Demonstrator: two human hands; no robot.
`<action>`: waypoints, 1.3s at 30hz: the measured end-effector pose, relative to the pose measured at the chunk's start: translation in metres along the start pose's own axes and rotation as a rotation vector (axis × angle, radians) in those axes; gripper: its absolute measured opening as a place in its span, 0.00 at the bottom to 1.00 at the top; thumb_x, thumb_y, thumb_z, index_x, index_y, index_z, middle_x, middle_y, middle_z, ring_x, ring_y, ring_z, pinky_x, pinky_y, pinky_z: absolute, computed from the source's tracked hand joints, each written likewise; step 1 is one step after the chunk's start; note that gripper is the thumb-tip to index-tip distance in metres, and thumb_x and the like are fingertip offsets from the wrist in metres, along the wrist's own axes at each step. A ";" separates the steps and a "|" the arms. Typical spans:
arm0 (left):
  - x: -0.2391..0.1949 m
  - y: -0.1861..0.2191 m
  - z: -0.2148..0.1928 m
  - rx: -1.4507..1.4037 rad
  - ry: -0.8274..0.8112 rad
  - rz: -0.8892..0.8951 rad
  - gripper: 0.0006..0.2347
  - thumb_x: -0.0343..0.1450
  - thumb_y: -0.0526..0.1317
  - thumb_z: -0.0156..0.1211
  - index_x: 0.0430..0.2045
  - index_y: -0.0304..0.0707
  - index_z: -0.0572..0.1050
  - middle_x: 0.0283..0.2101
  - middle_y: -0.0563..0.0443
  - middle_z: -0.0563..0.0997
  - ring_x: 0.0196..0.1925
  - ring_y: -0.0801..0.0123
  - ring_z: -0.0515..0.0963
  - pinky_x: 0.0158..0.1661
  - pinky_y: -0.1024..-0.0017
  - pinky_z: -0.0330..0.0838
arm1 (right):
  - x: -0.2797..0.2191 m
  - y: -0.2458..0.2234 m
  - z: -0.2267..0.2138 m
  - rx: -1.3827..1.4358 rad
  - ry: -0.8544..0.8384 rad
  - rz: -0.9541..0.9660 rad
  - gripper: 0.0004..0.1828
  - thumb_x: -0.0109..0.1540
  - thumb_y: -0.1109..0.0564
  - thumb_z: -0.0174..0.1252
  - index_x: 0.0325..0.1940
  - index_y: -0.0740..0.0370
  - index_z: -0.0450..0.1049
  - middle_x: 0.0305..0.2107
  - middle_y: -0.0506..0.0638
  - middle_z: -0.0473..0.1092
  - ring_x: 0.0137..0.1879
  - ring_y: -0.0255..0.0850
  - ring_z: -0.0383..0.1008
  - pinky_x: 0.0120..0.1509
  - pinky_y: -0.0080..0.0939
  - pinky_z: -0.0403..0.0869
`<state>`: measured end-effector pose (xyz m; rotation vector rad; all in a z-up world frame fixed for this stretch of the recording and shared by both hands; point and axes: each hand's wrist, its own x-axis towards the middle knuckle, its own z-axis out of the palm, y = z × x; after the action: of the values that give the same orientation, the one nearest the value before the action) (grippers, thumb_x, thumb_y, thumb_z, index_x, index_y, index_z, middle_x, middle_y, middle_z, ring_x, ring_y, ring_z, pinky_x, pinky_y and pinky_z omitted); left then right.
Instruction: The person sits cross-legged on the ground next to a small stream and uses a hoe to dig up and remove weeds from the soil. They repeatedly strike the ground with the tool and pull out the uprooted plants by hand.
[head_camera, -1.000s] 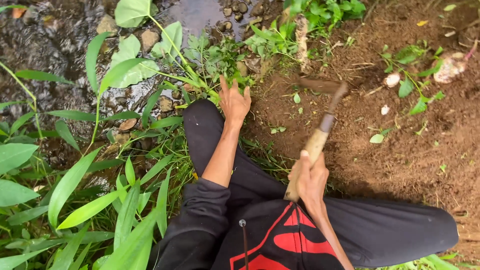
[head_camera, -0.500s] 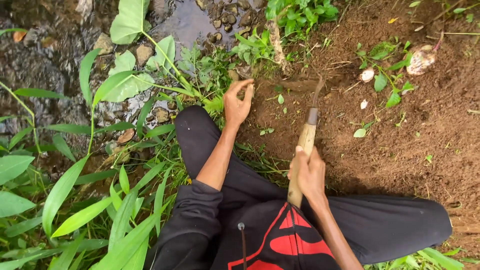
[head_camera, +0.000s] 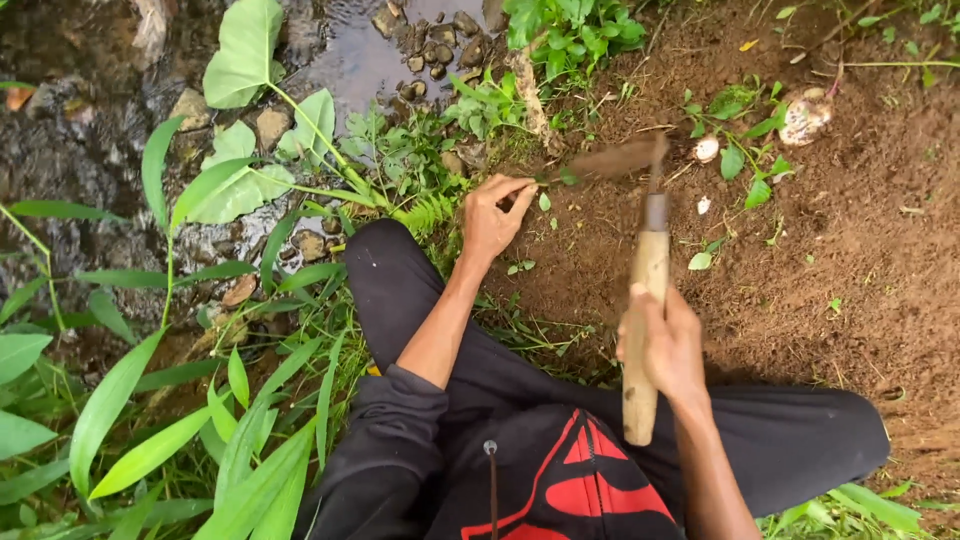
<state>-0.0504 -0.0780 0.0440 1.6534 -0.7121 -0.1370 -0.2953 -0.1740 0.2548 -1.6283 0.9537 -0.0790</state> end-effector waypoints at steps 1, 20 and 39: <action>-0.003 0.003 0.004 -0.003 -0.008 0.003 0.04 0.72 0.39 0.69 0.37 0.44 0.86 0.30 0.47 0.84 0.31 0.66 0.81 0.36 0.67 0.75 | -0.005 -0.003 -0.006 0.003 0.008 0.002 0.18 0.73 0.59 0.35 0.59 0.78 0.62 0.22 0.55 0.68 0.20 0.42 0.72 0.21 0.40 0.77; 0.006 0.001 0.006 -0.150 0.160 -0.336 0.05 0.71 0.38 0.69 0.37 0.41 0.86 0.27 0.48 0.83 0.29 0.77 0.75 0.32 0.70 0.73 | -0.012 0.016 0.033 -0.029 0.138 -0.081 0.12 0.70 0.60 0.41 0.47 0.73 0.67 0.17 0.57 0.72 0.17 0.44 0.75 0.18 0.41 0.77; 0.006 -0.022 0.006 -0.181 0.055 -0.314 0.04 0.69 0.34 0.66 0.33 0.36 0.85 0.30 0.51 0.85 0.26 0.75 0.75 0.26 0.76 0.72 | -0.005 0.011 0.044 -0.132 0.143 0.173 0.14 0.68 0.51 0.47 0.39 0.65 0.70 0.20 0.56 0.73 0.16 0.44 0.74 0.17 0.45 0.74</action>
<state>-0.0401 -0.0850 0.0246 1.5782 -0.3826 -0.3681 -0.2810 -0.1352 0.2344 -1.6702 1.2289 -0.0141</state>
